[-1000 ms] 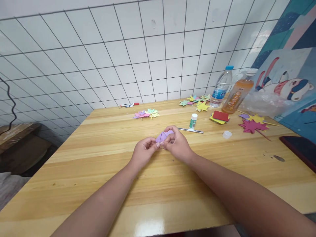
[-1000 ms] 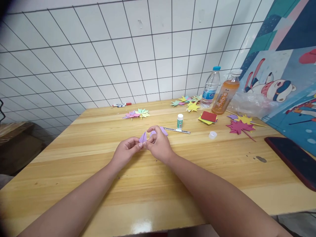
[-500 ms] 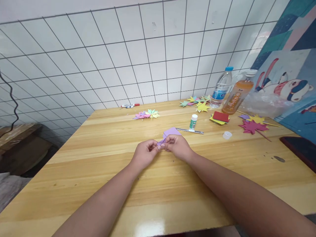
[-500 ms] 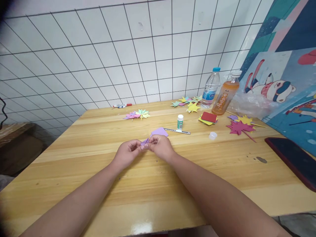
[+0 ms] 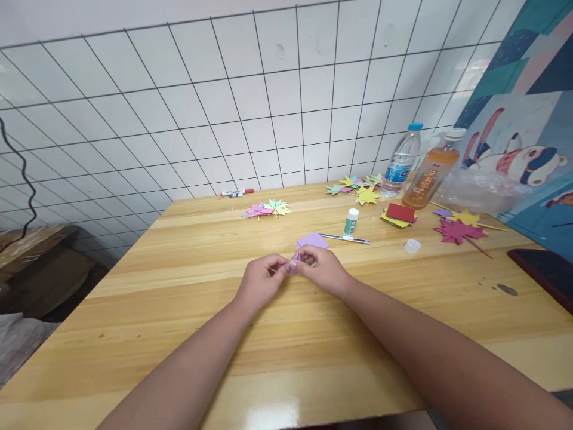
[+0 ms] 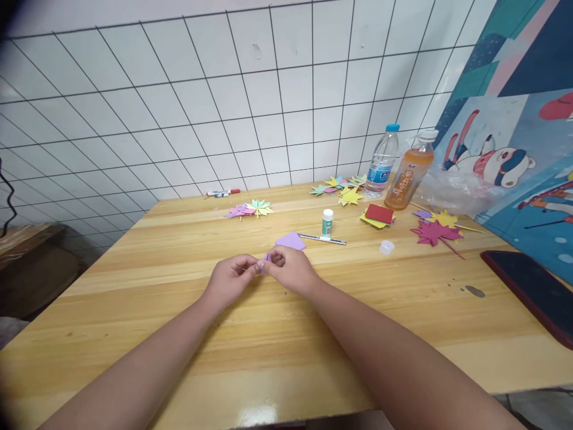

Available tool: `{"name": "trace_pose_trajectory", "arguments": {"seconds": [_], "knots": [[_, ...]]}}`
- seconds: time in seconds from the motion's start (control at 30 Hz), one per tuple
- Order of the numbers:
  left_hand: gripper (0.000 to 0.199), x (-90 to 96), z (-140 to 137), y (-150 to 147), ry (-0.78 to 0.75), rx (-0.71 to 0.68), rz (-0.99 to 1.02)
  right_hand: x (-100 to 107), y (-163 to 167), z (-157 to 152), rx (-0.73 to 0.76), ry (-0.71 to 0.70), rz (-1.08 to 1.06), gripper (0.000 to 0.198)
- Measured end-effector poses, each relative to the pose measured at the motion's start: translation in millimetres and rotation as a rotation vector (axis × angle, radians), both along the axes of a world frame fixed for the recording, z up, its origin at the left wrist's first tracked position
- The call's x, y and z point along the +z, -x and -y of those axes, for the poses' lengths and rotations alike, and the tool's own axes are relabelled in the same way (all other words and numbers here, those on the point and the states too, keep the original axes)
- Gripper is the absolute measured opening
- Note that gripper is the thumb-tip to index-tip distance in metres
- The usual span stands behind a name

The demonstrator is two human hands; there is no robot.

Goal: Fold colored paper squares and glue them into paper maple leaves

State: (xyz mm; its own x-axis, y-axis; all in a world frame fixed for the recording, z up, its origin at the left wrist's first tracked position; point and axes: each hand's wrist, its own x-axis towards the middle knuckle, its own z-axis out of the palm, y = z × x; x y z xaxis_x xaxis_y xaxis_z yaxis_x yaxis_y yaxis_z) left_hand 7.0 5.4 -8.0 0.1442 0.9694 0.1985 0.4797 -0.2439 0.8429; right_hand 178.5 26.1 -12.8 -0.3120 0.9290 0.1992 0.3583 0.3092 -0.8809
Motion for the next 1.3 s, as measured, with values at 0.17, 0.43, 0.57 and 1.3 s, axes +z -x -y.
{"name": "trace_pose_trajectory", "arguments": {"seconds": [0.17, 0.43, 0.57, 1.3], "knots": [[0.017, 1.9, 3, -1, -0.107, 0.039, -0.173, 1, 1, -1, 0.009, 0.057, 0.052, 0.025], [0.018, 4.0, 2, -1, -0.09, 0.069, -0.185, -2, 1, -4, 0.026, 0.185, -0.069, 0.012], [0.018, 5.6, 4, -3, -0.125, 0.064, -0.241, -3, 2, -2, -0.003, 0.147, -0.025, 0.013], [0.016, 1.3, 2, 1, 0.001, 0.076, -0.036, 13, -1, 12, -0.038, -0.118, 0.447, 0.009]]}}
